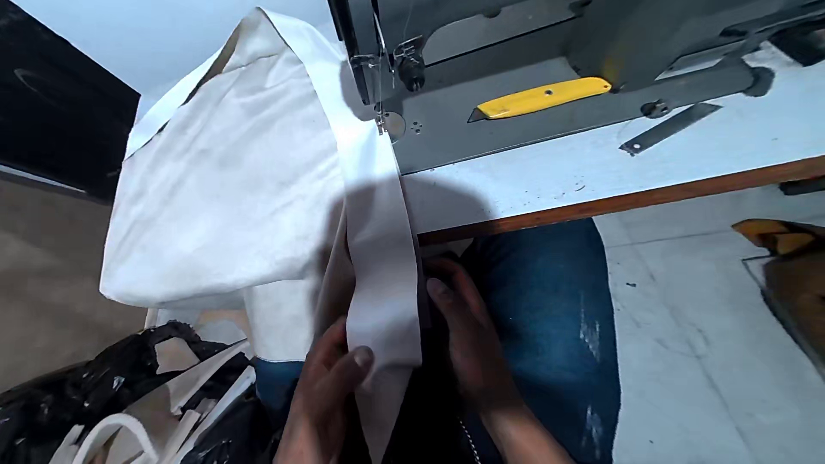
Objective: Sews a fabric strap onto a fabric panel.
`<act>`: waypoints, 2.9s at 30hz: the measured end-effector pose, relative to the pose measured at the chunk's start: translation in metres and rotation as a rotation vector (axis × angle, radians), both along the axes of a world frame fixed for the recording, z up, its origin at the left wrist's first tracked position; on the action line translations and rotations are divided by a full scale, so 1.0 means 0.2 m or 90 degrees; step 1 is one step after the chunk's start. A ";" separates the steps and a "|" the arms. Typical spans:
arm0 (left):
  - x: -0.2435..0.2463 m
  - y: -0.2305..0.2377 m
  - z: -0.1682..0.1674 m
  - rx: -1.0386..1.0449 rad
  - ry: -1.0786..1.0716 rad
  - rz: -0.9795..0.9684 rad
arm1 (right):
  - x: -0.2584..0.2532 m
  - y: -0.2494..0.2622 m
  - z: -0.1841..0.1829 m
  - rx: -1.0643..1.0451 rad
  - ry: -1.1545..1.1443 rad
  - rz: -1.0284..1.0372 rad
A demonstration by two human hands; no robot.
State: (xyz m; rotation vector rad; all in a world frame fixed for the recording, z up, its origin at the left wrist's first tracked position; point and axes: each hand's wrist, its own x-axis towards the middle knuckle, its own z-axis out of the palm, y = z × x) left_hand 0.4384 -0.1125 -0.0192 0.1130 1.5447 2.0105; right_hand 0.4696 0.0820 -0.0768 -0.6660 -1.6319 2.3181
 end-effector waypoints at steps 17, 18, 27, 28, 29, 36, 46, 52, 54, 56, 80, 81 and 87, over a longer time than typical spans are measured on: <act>0.12 0.15 -0.09 -0.217 0.049 -0.031 | 0.06 -0.02 0.07 0.087 -0.049 0.068; 0.11 0.13 -0.08 -0.235 0.071 -0.049 | 0.06 -0.02 0.07 0.101 -0.053 0.064; -1.03 -0.28 0.19 -0.717 0.705 -0.114 | 0.07 -0.03 0.06 0.098 -0.053 0.059; -1.19 -0.32 0.15 -0.801 0.722 -0.163 | 0.07 -0.04 0.06 0.097 -0.052 0.056; -1.31 -0.35 0.12 -0.857 0.740 -0.201 | 0.07 -0.04 0.06 0.098 -0.056 0.052; -1.62 -0.41 0.14 -0.822 0.823 -0.339 | 0.07 -0.07 0.07 0.089 -0.087 0.056; -1.87 0.51 0.23 -0.685 0.690 -0.002 | 0.05 -0.10 0.06 0.106 -0.041 0.066; -2.03 0.72 0.12 -0.836 0.739 -0.164 | 0.07 -0.09 0.05 0.099 -0.051 0.061; -2.05 0.71 0.13 -0.867 0.753 -0.235 | 0.07 -0.09 0.05 0.086 -0.051 0.063; -2.07 0.68 0.15 -0.858 0.761 -0.289 | 0.07 -0.08 0.05 0.078 -0.053 0.067; -2.11 0.66 0.14 -0.843 0.794 -0.293 | 0.08 -0.10 0.04 0.108 -0.026 0.051; -2.10 0.65 0.13 -0.848 0.791 -0.292 | 0.09 -0.10 0.03 0.108 -0.025 0.050; -2.10 0.66 0.14 -0.861 0.769 -0.286 | 0.09 -0.08 0.03 0.096 -0.004 0.041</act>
